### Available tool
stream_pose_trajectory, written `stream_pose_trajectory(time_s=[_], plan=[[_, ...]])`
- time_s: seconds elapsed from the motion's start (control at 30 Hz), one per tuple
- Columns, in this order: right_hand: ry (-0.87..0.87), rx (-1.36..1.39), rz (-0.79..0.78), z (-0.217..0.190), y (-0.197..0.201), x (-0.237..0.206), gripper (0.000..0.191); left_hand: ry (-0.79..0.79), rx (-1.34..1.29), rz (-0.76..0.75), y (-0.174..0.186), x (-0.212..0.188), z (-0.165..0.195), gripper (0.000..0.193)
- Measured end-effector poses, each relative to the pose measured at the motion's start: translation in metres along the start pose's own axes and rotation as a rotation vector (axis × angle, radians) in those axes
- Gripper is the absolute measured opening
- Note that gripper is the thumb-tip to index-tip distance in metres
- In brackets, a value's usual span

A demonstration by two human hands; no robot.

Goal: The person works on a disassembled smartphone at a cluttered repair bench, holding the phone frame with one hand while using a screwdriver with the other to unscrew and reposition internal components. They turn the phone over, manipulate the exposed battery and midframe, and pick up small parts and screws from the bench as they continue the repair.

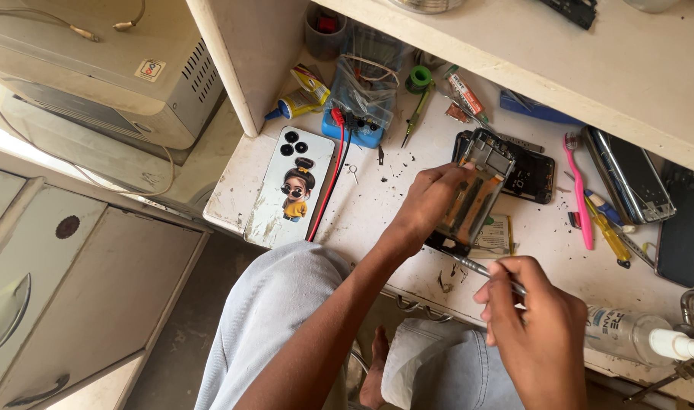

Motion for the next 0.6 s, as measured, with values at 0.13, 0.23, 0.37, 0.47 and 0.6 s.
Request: stream_pose_trajectory(time_s=[0.13,0.23,0.37,0.47,0.6], plan=[[0.527,-0.151,0.144,-0.014,0.004,-0.005,0.027,0.064,-0.027,0.010,0.001,-0.001,0.000,0.054],[0.256,-0.116,0.124,-0.006,0.003,0.002,0.024,-0.007,0.050,0.016,0.002,-0.003,0.005,0.054],[0.389,-0.038,0.111,-0.008,0.002,0.000,0.022,0.030,0.026,0.020,0.003,-0.004,0.005,0.053],[0.203,0.000,0.050,-0.004,0.000,0.002,0.021,0.016,0.048,0.031,0.004,-0.003,0.005,0.052],[0.304,0.001,0.081,-0.008,0.001,-0.001,0.024,-0.002,-0.017,0.017,0.003,-0.002,0.004,0.049]])
Point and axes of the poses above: each hand's wrist, its own x-axis towards the middle knuckle, its own y-axis out of the back of the hand, z = x × y, the point moved 3 cm from there along x, towards the middle knuckle, and after that the axes turned 8 degrees about -z, right-handed, at the moved point
